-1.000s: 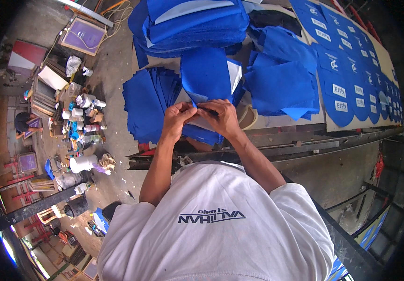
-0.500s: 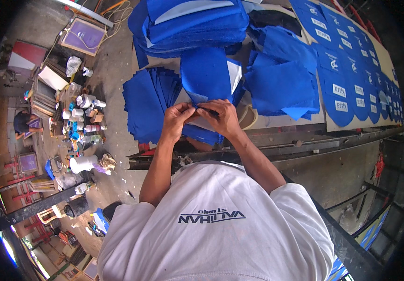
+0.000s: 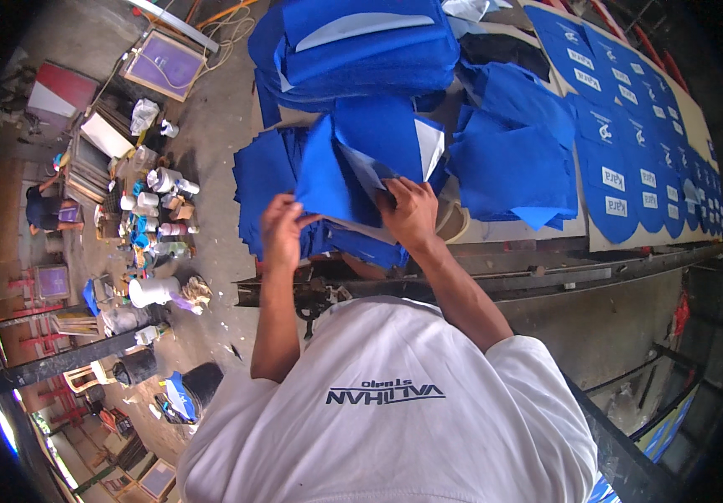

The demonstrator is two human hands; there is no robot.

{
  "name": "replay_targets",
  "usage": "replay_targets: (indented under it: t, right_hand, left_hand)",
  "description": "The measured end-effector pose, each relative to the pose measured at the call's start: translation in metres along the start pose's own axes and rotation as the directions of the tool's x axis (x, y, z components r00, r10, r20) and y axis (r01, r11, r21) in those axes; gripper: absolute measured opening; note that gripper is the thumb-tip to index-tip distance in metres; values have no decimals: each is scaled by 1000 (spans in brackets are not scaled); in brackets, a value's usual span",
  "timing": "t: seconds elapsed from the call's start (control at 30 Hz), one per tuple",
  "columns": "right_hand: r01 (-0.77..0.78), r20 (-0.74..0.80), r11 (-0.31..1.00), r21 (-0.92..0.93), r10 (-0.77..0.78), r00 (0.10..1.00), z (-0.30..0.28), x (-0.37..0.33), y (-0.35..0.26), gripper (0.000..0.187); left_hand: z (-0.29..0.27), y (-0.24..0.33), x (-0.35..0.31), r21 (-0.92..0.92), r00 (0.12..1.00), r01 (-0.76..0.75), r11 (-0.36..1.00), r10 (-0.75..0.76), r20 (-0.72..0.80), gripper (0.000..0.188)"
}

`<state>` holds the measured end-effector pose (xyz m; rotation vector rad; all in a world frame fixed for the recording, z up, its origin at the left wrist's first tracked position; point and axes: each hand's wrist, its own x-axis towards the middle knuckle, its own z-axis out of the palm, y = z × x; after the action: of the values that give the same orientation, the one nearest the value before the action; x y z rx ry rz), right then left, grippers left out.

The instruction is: The person repeatedly picks up blue fabric pieces and white inserts from a table, aligns them, and places them into a stack. The hands handle each unit one at a time, folding or tucking the insert into the fabric before stacking the assembled piece.

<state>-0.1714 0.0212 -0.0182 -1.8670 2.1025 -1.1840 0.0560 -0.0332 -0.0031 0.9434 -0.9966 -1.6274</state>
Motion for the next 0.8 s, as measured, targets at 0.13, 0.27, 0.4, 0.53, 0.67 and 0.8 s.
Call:
replay_targets:
  t: [0.13,0.27,0.4,0.53,0.67,0.8]
  right_hand:
    - [-41,5,999,-5,41,999,-2,-1,-4,17]
    - [-76,13,997,25,75,997,-1,-1,-5,17]
    - [-90,50,994,64,87,995,-5,0,-7,18]
    - [-79,62,992,96,73,995,-5,-2,-5,18]
    - [-41,33,991,130,37,999,-4,-2,-5,18]
    - [5,27,996,84,-7,1000,2,-11,8,20]
  left_hand:
    - [-67,11,0,-40,951,-73,996,58,-303,8]
    - [-137,-23,1,260,924,115,959,-7,-383,7]
    - [-163,-39,4,404,926,221,888,-61,-372,11]
    - [-185,-35,14,721,932,320,615,-68,-356,14]
    - [-137,-23,6,991,744,106,79,655,-132,24]
    - [-9,10,-11,638,968,-100,764,223,-115,27]
